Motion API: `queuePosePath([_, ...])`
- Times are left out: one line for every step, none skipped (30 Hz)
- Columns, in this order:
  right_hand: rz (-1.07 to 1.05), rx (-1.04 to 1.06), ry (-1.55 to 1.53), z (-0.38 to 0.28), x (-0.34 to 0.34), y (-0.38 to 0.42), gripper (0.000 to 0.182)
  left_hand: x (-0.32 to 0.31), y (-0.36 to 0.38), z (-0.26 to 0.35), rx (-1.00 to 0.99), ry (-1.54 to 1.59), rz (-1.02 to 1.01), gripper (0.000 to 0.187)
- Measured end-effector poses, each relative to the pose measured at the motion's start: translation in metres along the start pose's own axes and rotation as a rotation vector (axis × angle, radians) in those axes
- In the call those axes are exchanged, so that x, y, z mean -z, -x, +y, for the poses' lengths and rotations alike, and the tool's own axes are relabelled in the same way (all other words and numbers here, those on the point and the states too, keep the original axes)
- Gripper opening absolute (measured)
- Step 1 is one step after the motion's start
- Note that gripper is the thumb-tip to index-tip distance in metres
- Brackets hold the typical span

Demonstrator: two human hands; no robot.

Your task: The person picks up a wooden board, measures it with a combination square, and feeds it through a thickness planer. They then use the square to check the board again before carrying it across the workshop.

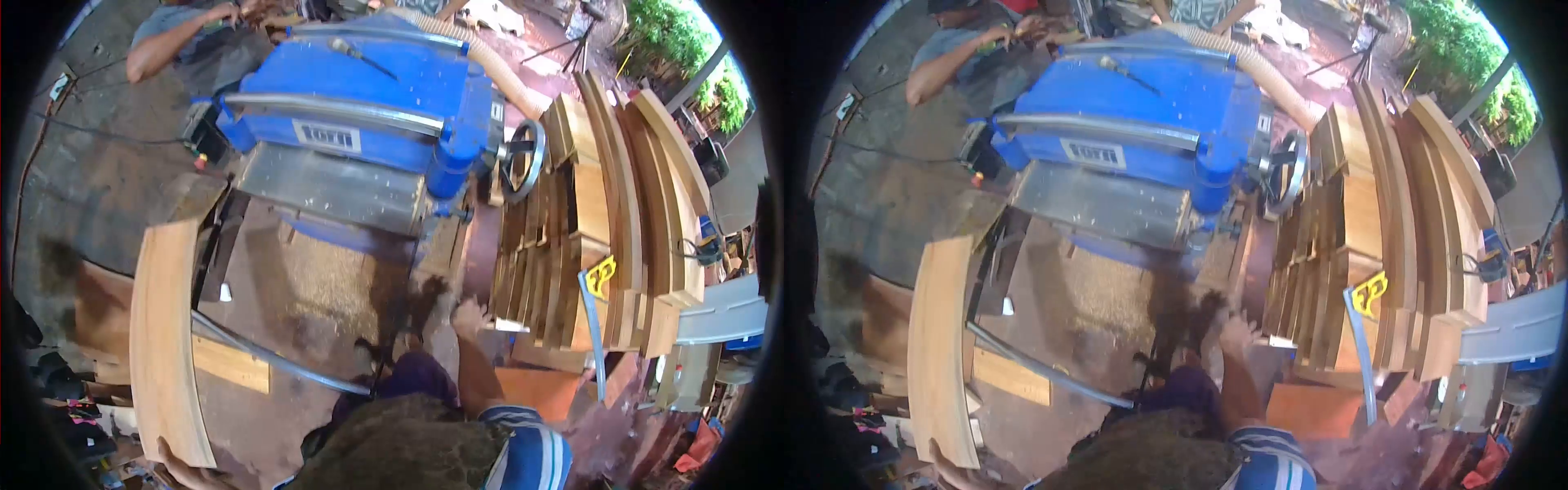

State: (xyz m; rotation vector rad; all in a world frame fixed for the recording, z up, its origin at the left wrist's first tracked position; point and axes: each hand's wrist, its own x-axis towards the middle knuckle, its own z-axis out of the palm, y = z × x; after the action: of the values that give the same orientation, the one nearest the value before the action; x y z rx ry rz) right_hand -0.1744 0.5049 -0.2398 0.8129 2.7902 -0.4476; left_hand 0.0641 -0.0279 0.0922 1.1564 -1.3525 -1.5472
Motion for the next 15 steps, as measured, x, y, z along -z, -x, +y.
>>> queuePosePath([-0.006, 0.020, 0.036, 0.009, -0.001, 0.008, 0.040, 0.014, -0.005, -0.001, 0.010, 0.070, 0.001, 0.061])
queuePosePath([0.018, 0.054, 0.060, 0.007, 0.000, -0.006, 0.040, 0.042, -0.041, -0.009, 0.125, 0.178, 0.031, 0.064])
queuePosePath([0.171, 0.028, -0.085, -0.002, 0.003, -0.021, 0.040, 0.033, -0.036, -0.009, 0.116, 0.204, 0.000, 0.066])
queuePosePath([0.297, 0.117, -0.182, -0.017, 0.028, -0.030, 0.038, 0.024, -0.030, 0.000, 0.109, 0.213, -0.024, 0.067])
queuePosePath([0.413, 0.200, -0.278, -0.037, 0.068, -0.036, 0.037, 0.025, -0.030, -0.002, 0.096, 0.208, -0.034, 0.067])
queuePosePath([0.724, 0.366, -0.421, -0.062, 0.109, -0.042, 0.033, 0.026, -0.031, -0.004, 0.082, 0.205, -0.046, 0.067])
queuePosePath([0.921, 0.587, -0.421, -0.080, 0.151, -0.060, 0.033, 0.023, -0.024, -0.001, 0.105, 0.198, -0.057, 0.068])
queuePosePath([1.120, 0.658, -0.445, -0.104, 0.202, -0.072, 0.031, 0.031, -0.028, -0.006, 0.104, 0.223, -0.090, 0.068])
queuePosePath([1.150, 0.589, -0.327, -0.119, 0.248, -0.081, 0.033, 0.023, -0.020, -0.005, 0.085, 0.227, -0.040, 0.065])
queuePosePath([1.160, 0.448, -0.328, -0.137, 0.286, -0.094, 0.035, 0.014, -0.012, -0.003, 0.066, 0.229, 0.009, 0.061])
queuePosePath([1.194, 0.325, -0.212, -0.146, 0.311, -0.121, 0.042, 0.016, -0.010, -0.005, 0.056, 0.234, 0.030, 0.061])
queuePosePath([0.919, 0.165, -0.182, -0.154, 0.338, -0.141, 0.053, 0.017, -0.008, -0.007, 0.059, 0.281, -0.007, 0.064])
queuePosePath([0.681, 0.079, -0.112, -0.154, 0.355, -0.180, 0.058, 0.018, -0.007, -0.008, 0.062, 0.322, -0.048, 0.066])
queuePosePath([0.395, 0.019, -0.125, -0.161, 0.371, -0.191, 0.056, 0.020, -0.004, -0.008, 0.055, 0.323, -0.041, 0.066])
queuePosePath([0.373, 0.086, -0.076, -0.145, 0.349, -0.252, 0.051, 0.020, -0.002, -0.009, 0.044, 0.334, -0.041, 0.067])
